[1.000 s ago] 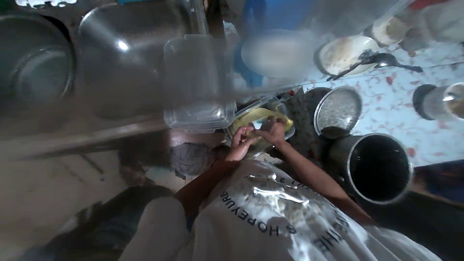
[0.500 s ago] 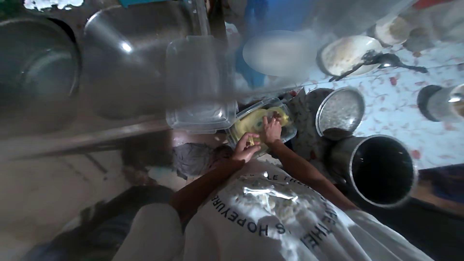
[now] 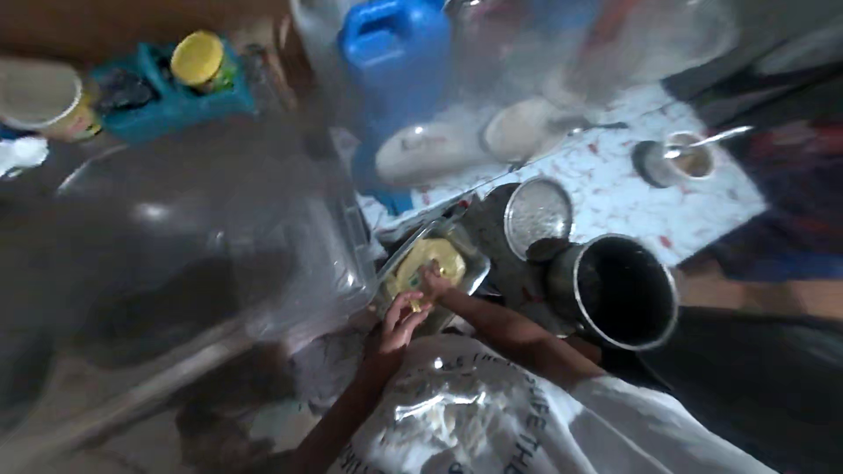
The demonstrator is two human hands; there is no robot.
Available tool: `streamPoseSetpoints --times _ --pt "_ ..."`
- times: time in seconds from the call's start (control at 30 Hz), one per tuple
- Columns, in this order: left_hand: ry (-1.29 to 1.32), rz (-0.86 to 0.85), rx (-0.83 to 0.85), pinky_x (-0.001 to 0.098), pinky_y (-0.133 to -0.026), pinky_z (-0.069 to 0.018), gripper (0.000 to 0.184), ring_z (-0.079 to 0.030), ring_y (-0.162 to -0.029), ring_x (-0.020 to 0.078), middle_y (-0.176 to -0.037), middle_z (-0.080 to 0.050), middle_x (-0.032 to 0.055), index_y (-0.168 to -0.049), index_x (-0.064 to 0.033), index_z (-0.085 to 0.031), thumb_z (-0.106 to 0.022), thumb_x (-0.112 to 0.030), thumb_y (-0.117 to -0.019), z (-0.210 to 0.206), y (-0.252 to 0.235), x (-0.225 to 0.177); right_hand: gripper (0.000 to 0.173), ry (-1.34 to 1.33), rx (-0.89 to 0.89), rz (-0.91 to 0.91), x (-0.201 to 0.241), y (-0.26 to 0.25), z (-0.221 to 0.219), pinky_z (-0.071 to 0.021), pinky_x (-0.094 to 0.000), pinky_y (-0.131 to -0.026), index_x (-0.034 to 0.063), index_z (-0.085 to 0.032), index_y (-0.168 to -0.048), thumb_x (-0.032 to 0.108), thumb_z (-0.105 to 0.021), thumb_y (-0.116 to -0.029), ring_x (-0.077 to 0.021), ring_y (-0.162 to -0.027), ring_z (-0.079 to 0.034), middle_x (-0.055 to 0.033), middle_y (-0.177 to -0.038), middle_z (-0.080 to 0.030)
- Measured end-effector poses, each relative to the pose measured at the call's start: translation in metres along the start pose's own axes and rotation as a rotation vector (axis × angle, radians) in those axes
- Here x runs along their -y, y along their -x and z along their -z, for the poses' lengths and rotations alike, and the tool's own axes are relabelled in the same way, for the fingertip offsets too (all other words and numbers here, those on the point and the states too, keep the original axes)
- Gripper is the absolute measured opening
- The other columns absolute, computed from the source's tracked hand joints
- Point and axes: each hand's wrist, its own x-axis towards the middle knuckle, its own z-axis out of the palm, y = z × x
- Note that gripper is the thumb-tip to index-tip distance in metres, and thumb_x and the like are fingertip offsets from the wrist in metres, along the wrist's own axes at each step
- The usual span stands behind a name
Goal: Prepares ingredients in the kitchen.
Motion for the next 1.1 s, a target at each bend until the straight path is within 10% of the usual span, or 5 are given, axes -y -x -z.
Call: streamPoseSetpoints --times 0.17,0.33,0.7,1.1 --pt "0.026 0.037 -0.016 0.0259 -0.086 -0.0557 0.034 -0.067 -0.1 0.011 -0.114 -0.064 0.0122 -0.127 0.0103 -0.052 -0.053 0.006 -0.0939 -0.001 -0.004 -0.005 0.085 -0.17 0.034 0.052 -0.018 -0.027 0.0 -0.0356 -0.0557 -0.117 0.0032 -0.041 -0.153 0.028 -0.084 -0.0836 -0.0441 -0.144 -0.038 -0.029 -0.155 -0.039" --pt "0.043 0.025 -0.071 0.0244 -0.087 -0.0551 0.034 -0.066 -0.102 0.0096 -0.12 -0.062 0.0129 -0.125 0.0116 -0.051 -0.051 0.004 -0.0922 0.002 -0.003 0.0 0.067 -0.557 0.072 0.084 -0.028 -0.031 0.013 -0.0527 -0.0509 -0.097 -0.0049 -0.051 -0.14 0.022 -0.082 -0.0861 -0.0365 -0.112 -0.064 -0.0281 -0.127 -0.062" --pt "0.036 0.04 -0.093 0.0162 -0.074 -0.0519 0.032 -0.065 -0.094 0.0029 -0.12 -0.064 0.0119 -0.126 0.0115 -0.051 -0.046 0.008 -0.0947 0.007 -0.001 -0.003 0.031 -1.029 0.175 0.243 -0.054 -0.013 0.015 -0.0542 -0.0326 -0.077 -0.0025 -0.048 -0.125 0.003 -0.053 -0.0951 -0.0124 -0.086 -0.06 -0.0064 -0.1 -0.058" --pt "0.034 0.079 -0.113 0.0264 -0.091 -0.0525 0.031 -0.063 -0.106 0.0135 -0.126 -0.058 0.0196 -0.126 0.0143 -0.052 -0.05 0.005 -0.0961 0.009 -0.001 -0.004 0.041 -0.996 0.304 0.291 -0.075 -0.023 0.022 -0.0557 -0.0272 -0.082 0.0041 -0.048 -0.137 0.014 -0.048 -0.0967 -0.008 -0.091 -0.065 -0.0026 -0.105 -0.065"
